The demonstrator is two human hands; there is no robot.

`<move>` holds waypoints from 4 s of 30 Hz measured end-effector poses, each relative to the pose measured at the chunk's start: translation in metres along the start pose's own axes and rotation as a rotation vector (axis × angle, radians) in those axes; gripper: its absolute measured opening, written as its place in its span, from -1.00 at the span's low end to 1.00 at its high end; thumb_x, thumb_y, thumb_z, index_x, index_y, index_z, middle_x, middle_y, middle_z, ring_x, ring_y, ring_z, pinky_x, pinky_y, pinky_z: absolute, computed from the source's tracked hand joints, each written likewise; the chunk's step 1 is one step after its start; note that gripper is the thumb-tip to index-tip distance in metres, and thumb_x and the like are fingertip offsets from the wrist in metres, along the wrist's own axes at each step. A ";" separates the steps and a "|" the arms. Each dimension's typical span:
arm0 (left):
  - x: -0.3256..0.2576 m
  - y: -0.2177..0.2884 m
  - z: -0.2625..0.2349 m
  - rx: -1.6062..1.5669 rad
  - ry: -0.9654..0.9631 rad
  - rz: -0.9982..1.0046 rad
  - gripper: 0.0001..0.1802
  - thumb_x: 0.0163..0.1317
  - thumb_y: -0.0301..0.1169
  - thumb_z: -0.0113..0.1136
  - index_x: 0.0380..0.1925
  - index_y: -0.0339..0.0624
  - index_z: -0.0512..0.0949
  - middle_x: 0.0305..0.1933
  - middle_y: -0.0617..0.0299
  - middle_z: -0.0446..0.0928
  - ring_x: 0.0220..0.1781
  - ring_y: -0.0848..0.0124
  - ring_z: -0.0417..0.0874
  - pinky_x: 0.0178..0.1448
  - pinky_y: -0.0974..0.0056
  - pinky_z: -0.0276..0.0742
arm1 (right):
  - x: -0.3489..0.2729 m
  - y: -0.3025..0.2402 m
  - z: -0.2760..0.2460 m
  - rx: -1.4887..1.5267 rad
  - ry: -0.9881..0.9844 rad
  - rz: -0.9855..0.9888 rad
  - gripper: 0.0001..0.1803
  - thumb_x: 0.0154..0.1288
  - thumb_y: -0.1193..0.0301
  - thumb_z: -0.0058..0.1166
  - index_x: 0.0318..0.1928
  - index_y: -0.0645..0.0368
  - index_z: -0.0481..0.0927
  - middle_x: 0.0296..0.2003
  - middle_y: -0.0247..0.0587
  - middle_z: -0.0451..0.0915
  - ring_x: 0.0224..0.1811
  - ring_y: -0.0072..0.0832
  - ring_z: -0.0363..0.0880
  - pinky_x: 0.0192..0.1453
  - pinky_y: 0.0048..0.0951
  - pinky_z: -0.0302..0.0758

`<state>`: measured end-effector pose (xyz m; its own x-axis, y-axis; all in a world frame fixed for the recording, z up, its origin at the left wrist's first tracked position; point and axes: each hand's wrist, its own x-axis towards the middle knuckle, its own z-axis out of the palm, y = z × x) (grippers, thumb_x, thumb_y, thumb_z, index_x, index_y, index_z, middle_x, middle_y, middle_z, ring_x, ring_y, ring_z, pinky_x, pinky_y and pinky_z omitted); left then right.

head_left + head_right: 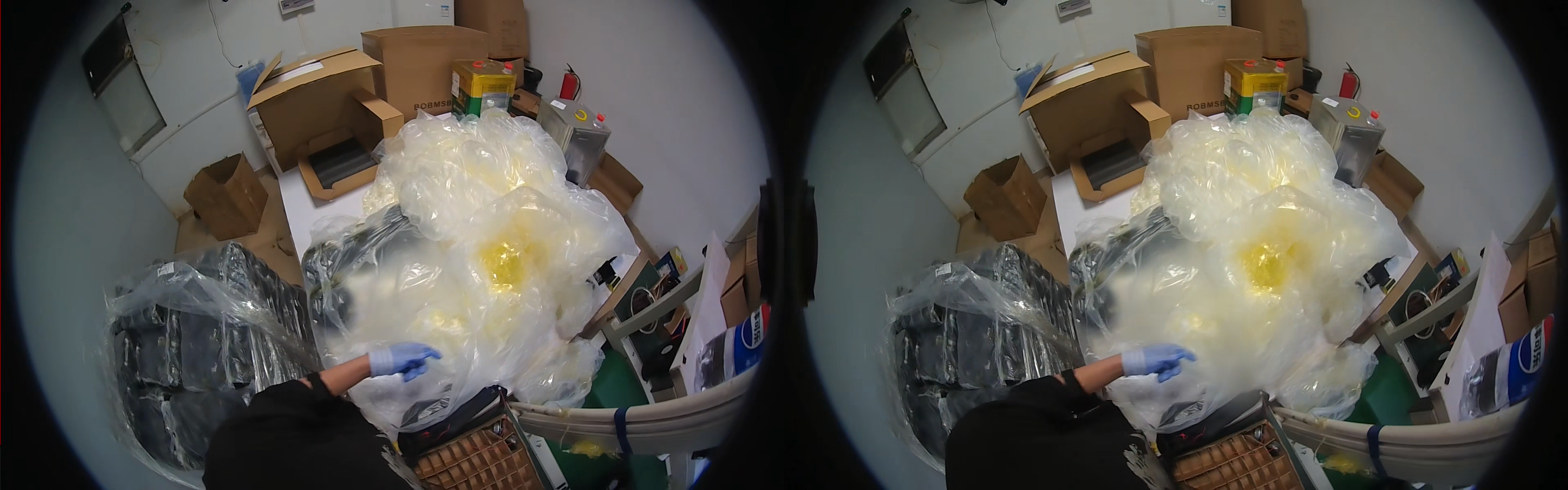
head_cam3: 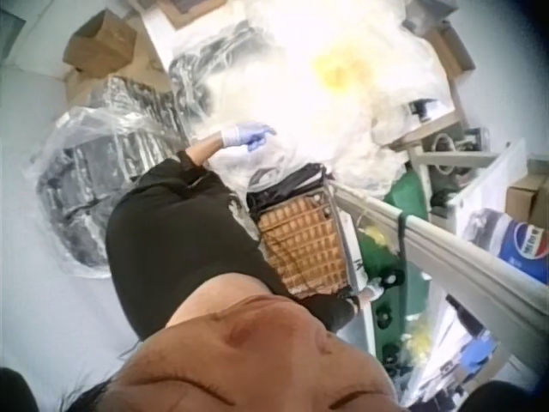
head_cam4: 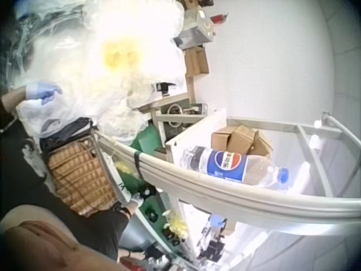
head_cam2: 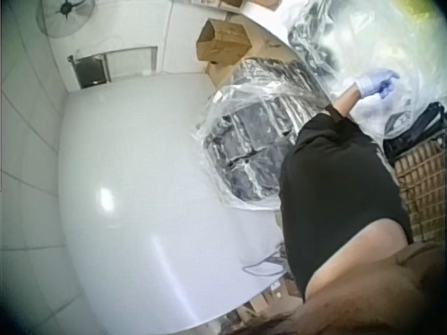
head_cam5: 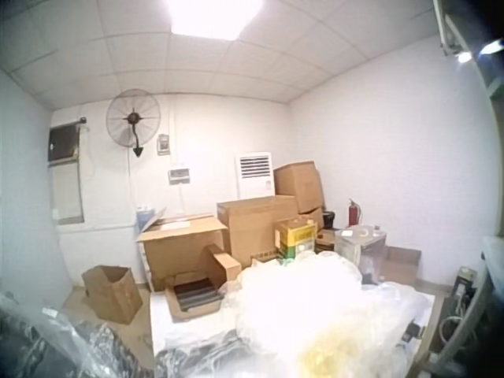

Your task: The person inserts speakers into housings and places the assemblies into a cardboard tray. They then pull a large plastic bag of housings from a pallet, tear it open, and remove the housings one by one.

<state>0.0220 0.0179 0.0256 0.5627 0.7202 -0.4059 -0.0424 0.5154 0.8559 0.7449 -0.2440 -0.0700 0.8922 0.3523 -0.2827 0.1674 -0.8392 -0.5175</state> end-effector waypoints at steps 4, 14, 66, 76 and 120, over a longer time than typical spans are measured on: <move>0.067 0.003 -0.025 0.109 0.497 0.061 -0.63 0.33 -0.24 -0.11 0.03 -0.20 0.38 -0.41 0.19 0.48 -0.55 0.46 0.47 -0.48 0.36 0.41 | 0.008 0.107 -0.002 0.756 -0.211 0.242 -0.61 0.35 0.20 -0.16 0.01 0.23 0.45 0.06 -0.17 0.46 0.12 -0.42 0.38 0.19 -0.48 0.25; -0.021 -0.038 -0.164 1.168 1.459 -0.176 -0.41 0.02 -0.03 0.06 -0.02 -0.18 0.44 0.10 -0.04 0.40 0.18 0.04 0.35 0.24 0.02 0.22 | -0.266 -0.070 -0.005 1.346 -0.171 0.242 -0.44 0.30 0.24 -0.07 0.20 0.33 0.24 0.26 -0.03 0.20 0.31 -0.24 0.12 0.40 -0.32 -0.01; -0.029 0.038 0.156 0.459 -0.265 0.159 -0.55 0.04 -0.40 0.30 -0.02 -0.24 0.51 -0.67 0.52 0.20 -0.59 0.71 0.15 -0.49 0.56 0.16 | -0.511 -0.231 0.033 0.652 -0.581 -1.309 -0.88 0.00 0.52 0.08 -0.38 0.08 0.49 -0.41 -0.27 0.48 -0.37 -0.26 0.48 -0.28 -0.31 0.43; -0.007 0.059 0.144 0.136 -0.086 0.253 -0.52 0.11 -0.40 0.24 0.03 -0.37 0.42 -0.06 0.15 0.50 -0.16 0.53 0.50 -0.04 0.45 0.44 | -0.442 -0.241 0.000 1.084 -0.098 -0.492 -0.78 0.23 0.33 0.08 -0.37 0.23 0.40 -0.48 -0.31 0.42 -0.52 -0.60 0.36 -0.37 -0.61 0.36; -0.065 0.079 0.178 0.758 -0.066 0.796 -0.52 -0.13 -0.26 0.40 -0.16 -0.20 0.56 -0.67 0.35 0.30 -0.57 0.47 0.26 -0.36 0.35 0.26 | -0.496 -0.259 0.009 0.173 0.074 -1.092 -0.85 0.02 0.41 0.11 -0.38 0.14 0.46 -0.40 -0.18 0.47 -0.31 -0.21 0.44 -0.20 -0.26 0.42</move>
<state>0.1291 -0.0711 0.1763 0.6433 0.6821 0.3477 0.0923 -0.5200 0.8492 0.2552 -0.1979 0.1967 0.3241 0.8372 0.4405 0.8237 -0.0208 -0.5666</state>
